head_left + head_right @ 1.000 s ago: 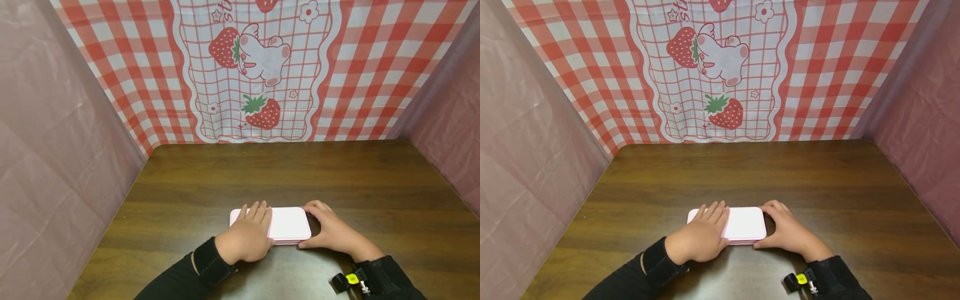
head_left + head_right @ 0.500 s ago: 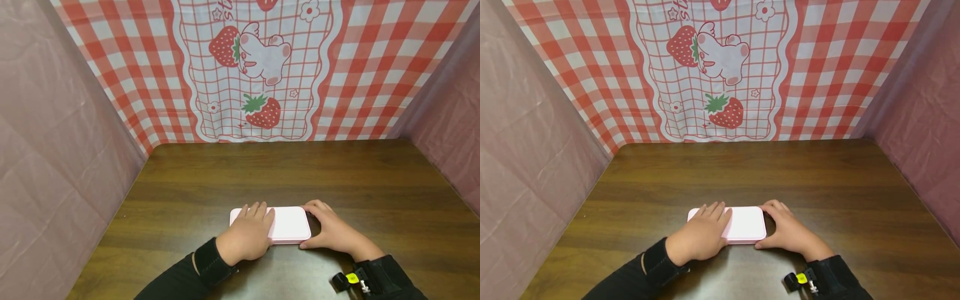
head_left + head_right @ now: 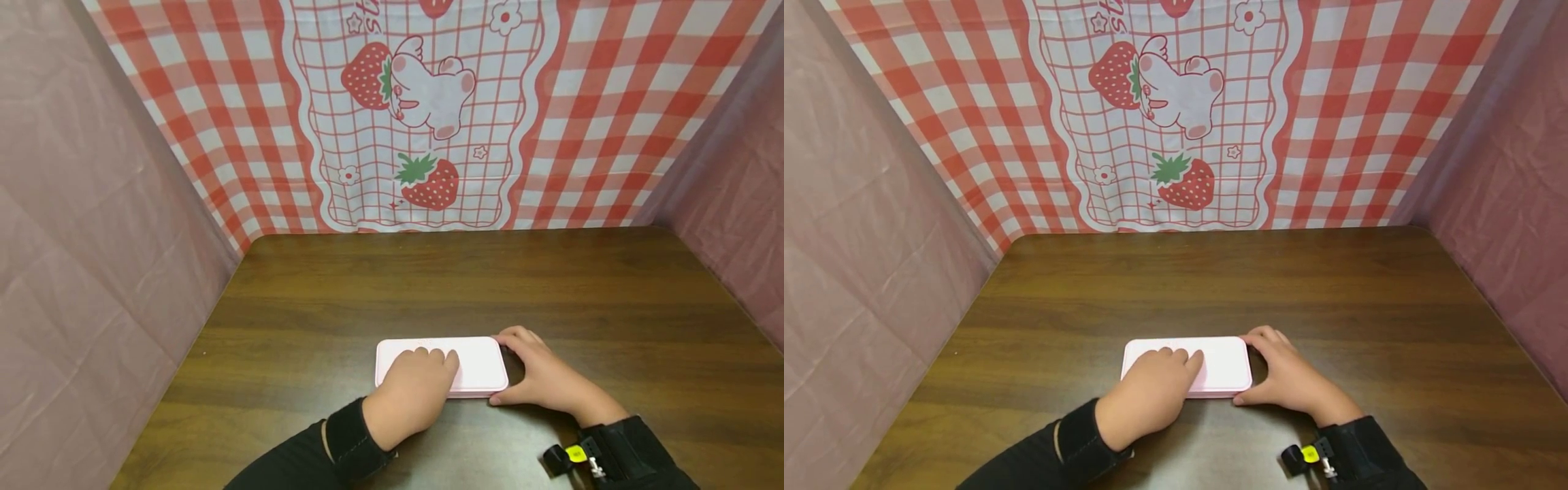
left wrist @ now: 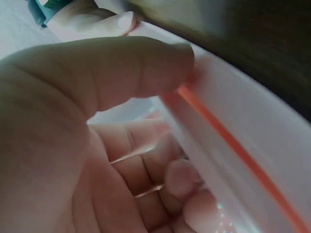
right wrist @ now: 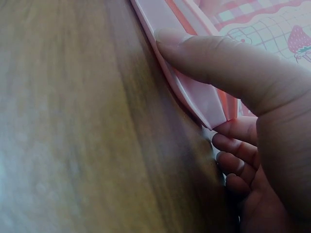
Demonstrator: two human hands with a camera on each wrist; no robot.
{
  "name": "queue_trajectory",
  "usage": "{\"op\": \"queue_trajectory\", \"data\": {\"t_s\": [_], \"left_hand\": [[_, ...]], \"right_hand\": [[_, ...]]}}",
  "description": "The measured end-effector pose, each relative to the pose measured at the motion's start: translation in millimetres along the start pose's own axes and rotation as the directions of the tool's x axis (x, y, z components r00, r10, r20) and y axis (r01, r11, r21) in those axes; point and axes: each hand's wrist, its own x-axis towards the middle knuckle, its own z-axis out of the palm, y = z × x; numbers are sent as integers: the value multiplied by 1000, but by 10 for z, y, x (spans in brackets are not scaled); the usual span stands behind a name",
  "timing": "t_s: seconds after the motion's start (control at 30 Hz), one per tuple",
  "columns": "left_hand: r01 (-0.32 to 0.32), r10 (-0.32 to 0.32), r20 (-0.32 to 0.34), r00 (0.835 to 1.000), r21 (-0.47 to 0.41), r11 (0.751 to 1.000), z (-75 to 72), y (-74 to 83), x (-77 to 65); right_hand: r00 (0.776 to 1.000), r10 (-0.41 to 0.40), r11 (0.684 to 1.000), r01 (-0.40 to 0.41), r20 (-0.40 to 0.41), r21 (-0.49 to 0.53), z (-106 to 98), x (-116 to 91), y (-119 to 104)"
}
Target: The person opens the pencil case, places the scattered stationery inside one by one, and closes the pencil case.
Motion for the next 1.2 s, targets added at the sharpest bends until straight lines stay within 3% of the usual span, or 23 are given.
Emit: {"op": "queue_trajectory", "data": {"t_s": [0.23, 0.4, 0.53, 0.63, 0.73, 0.9, 1.2], "left_hand": [[-39, 41, -62, 997, 20, 999, 70, 7, 9], [-50, 68, -146, 987, 121, 991, 128, 36, -9], [-42, 92, -227, 970, 216, 975, 154, 72, -44], [-28, 99, -252, 963, 268, 963, 157, 96, -64], [-27, 91, -232, 968, 266, 963, 146, 109, -68], [-43, 74, -162, 984, 185, 982, 125, 100, -41], [-79, 84, -64, 994, 80, 994, 122, 45, 2]], "right_hand": [[1000, -10, 1000, 10, -5, -6, 2, 21, 6], [1000, -7, 1000, 7, -1, -10, 1, 24, 6], [1000, 0, 1000, 0, 2, -10, 2, 16, 3], [1000, 4, 1000, -4, 4, -12, 3, 10, -1], [1000, 2, 1000, -2, 3, -12, 1, 8, -7], [1000, 3, 1000, -3, 7, -7, -9, 4, -28], [1000, 7, 1000, -7, 8, -2, -7, 1, -45]]}}
